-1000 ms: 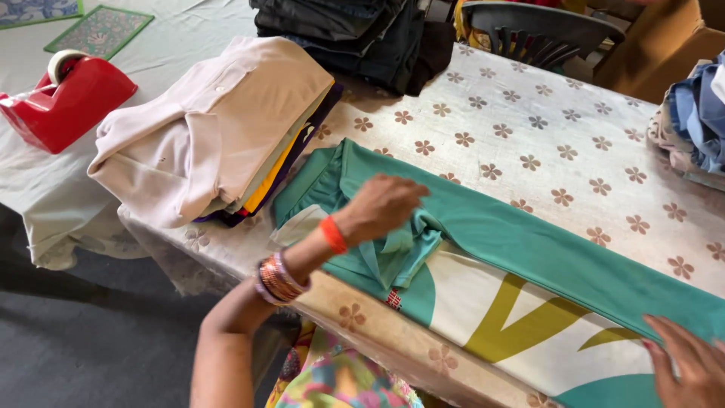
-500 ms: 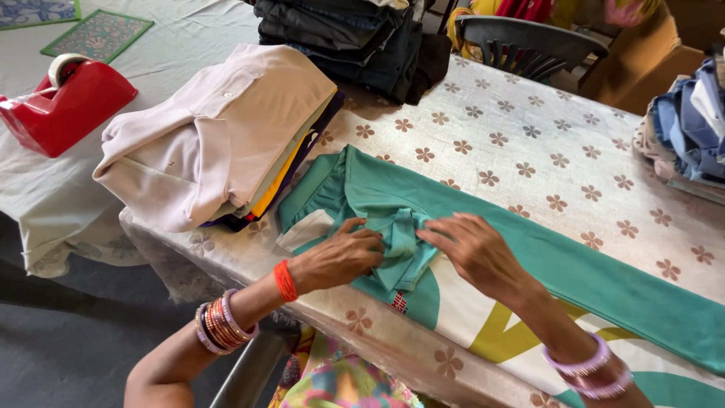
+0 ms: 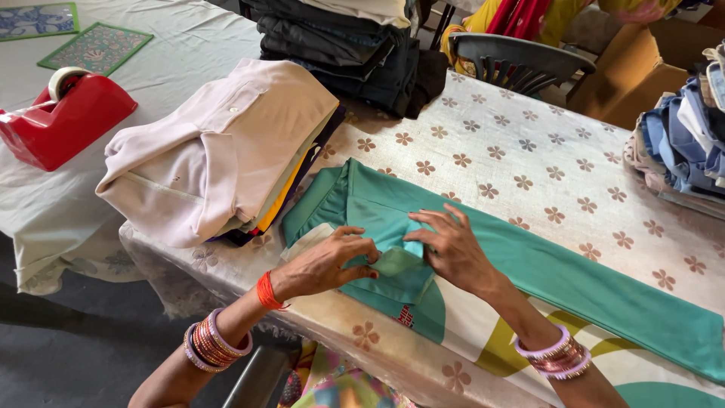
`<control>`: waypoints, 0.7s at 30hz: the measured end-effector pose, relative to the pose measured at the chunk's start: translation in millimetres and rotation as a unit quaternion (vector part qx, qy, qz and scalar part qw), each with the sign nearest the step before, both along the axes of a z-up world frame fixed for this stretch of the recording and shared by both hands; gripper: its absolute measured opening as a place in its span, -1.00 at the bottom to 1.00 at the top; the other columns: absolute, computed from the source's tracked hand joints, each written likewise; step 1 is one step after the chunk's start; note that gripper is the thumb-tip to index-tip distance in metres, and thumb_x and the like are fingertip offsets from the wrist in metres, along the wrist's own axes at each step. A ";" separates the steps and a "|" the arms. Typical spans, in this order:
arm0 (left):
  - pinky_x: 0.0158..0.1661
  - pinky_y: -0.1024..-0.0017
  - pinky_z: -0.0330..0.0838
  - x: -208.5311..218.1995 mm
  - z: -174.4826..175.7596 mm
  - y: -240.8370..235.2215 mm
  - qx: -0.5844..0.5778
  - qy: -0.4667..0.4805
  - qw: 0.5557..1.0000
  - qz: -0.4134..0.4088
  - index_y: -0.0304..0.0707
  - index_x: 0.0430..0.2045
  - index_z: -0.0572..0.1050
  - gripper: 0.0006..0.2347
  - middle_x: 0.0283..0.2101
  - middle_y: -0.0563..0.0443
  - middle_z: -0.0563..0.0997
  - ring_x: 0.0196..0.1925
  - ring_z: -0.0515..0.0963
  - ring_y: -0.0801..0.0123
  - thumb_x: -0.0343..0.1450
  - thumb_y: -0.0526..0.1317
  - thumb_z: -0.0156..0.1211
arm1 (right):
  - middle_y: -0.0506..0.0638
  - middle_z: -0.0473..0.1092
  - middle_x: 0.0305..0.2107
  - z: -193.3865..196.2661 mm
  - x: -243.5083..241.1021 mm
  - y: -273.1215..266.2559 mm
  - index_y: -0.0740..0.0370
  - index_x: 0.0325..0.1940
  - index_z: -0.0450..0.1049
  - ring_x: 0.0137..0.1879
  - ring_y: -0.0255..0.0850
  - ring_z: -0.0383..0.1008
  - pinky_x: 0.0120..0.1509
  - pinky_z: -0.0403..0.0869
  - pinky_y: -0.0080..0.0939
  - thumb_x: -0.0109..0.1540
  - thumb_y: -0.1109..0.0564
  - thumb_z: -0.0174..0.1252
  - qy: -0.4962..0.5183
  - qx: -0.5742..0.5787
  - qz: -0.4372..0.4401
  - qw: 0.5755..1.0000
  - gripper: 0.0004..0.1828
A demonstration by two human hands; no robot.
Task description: The person picks up a teal printed polo shirt, lays it face-down on a table, smooths the fabric with both hands, folds the sleeves and sides inward, then rolls and folds the shirt into a compact bundle on the table.
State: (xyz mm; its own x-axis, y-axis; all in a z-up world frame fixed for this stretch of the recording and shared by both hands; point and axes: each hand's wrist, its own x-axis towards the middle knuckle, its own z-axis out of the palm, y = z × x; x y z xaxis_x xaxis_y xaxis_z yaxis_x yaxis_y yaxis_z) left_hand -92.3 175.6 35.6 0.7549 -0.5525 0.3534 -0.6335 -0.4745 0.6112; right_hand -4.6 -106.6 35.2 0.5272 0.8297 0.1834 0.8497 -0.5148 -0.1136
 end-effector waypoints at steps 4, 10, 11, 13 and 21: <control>0.07 0.19 0.49 2.2 -2.2 9.2 -0.044 0.027 0.999 -0.001 -0.36 -0.29 0.51 -0.82 -0.14 -0.08 0.70 0.03 0.65 0.05 0.36 -0.27 0.34 | -0.08 0.35 0.25 5.7 -17.2 -18.5 -0.04 -0.07 0.58 0.45 -0.10 0.22 0.61 -0.03 0.24 0.04 0.21 0.35 -0.043 0.107 -0.020 0.993 -0.62; 0.01 0.31 0.59 1.4 -3.6 22.7 -0.043 0.115 0.992 -0.012 -0.41 -0.37 0.49 -0.90 -0.14 -0.12 0.74 0.04 0.73 0.19 0.32 -0.46 0.27 | -0.18 0.56 -0.13 -12.0 -54.5 -43.8 -0.03 -0.26 0.58 0.08 -0.23 0.50 0.47 0.23 0.15 0.04 -0.02 0.40 -0.038 0.146 0.005 0.989 -0.77; 0.08 0.31 0.59 2.6 -9.7 25.5 -0.051 0.112 0.992 -0.021 -0.41 -0.40 0.47 -0.92 -0.14 -0.13 0.75 0.12 0.71 0.20 0.33 -0.49 0.23 | -0.26 0.61 -0.30 -17.6 -58.3 -47.6 -0.05 -0.25 0.61 -0.12 -0.36 0.60 0.43 0.40 0.05 0.09 -0.05 0.39 0.029 0.126 -0.008 0.992 -0.80; 0.12 0.32 0.58 5.6 -7.7 25.3 -0.068 0.134 0.988 -0.023 -0.41 -0.40 0.46 -0.92 -0.12 -0.13 0.74 0.15 0.69 0.20 0.33 -0.48 0.24 | -0.21 0.61 -0.31 1.1 -61.8 -41.0 0.00 -0.22 0.60 -0.15 -0.30 0.61 0.30 0.46 -0.01 0.12 0.00 0.37 0.027 0.136 0.010 0.990 -0.82; -0.15 0.39 0.69 58.4 -28.8 12.7 -0.099 0.116 0.985 0.075 -0.34 -0.27 0.48 -0.91 -0.27 -0.15 0.71 -0.23 0.76 0.29 0.40 -0.39 0.16 | -0.03 0.58 -0.09 -10.1 2.1 -40.9 0.18 -0.09 0.51 -0.08 -0.29 0.65 0.02 0.63 -0.30 0.24 0.25 0.26 0.211 0.288 -0.001 0.934 -0.84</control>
State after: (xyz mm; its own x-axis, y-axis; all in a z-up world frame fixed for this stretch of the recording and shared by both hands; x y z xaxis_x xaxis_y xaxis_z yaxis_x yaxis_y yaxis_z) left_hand -34.0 188.2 6.8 0.8959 -0.3665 0.2511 -0.3975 -0.4087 0.8216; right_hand -2.5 -147.6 25.1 0.6548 0.6570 0.3737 0.6654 -0.2665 -0.6973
